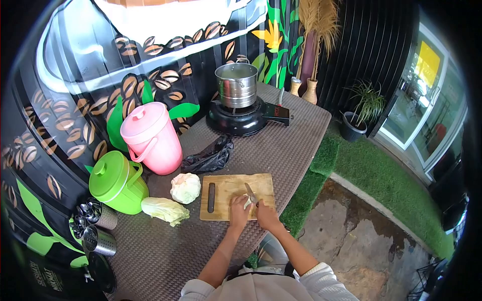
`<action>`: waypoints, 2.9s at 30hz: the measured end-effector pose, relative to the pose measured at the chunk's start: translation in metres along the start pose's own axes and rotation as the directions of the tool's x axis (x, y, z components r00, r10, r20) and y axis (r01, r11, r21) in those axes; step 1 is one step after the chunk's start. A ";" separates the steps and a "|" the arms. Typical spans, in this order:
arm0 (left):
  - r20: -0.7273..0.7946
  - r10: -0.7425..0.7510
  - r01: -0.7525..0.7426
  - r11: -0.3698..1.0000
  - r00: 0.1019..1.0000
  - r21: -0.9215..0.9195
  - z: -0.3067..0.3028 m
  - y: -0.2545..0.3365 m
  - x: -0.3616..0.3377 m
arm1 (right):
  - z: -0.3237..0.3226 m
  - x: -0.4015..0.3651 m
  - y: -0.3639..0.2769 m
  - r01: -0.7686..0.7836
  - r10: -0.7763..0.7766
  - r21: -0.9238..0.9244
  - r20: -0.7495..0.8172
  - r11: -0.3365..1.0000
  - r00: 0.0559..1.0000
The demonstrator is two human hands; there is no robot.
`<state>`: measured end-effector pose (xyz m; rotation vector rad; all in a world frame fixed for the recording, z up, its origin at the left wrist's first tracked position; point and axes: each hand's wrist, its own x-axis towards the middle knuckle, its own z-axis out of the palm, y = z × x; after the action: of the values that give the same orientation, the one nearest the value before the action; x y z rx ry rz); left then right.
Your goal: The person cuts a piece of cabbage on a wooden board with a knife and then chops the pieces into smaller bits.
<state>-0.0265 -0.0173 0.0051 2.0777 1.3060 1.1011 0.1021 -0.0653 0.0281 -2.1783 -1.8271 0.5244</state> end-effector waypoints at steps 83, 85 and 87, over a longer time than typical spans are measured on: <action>0.011 0.117 -0.117 0.991 0.993 0.058 -0.007 -0.016 0.001 | 0.007 -0.032 -0.013 0.061 -0.045 0.074 -0.198 0.995 0.979; 0.004 0.125 -0.125 0.987 0.992 0.103 -0.009 -0.012 0.001 | 0.004 -0.034 -0.016 0.030 -0.014 0.097 -0.161 0.995 0.987; -0.012 0.116 -0.114 0.987 0.993 0.117 -0.009 -0.010 0.001 | 0.004 -0.035 -0.017 -0.008 0.023 0.123 -0.123 0.992 0.992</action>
<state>-0.0390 -0.0119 0.0035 2.2578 1.3016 1.1192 0.0796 -0.0966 0.0351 -2.0962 -1.6706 0.4796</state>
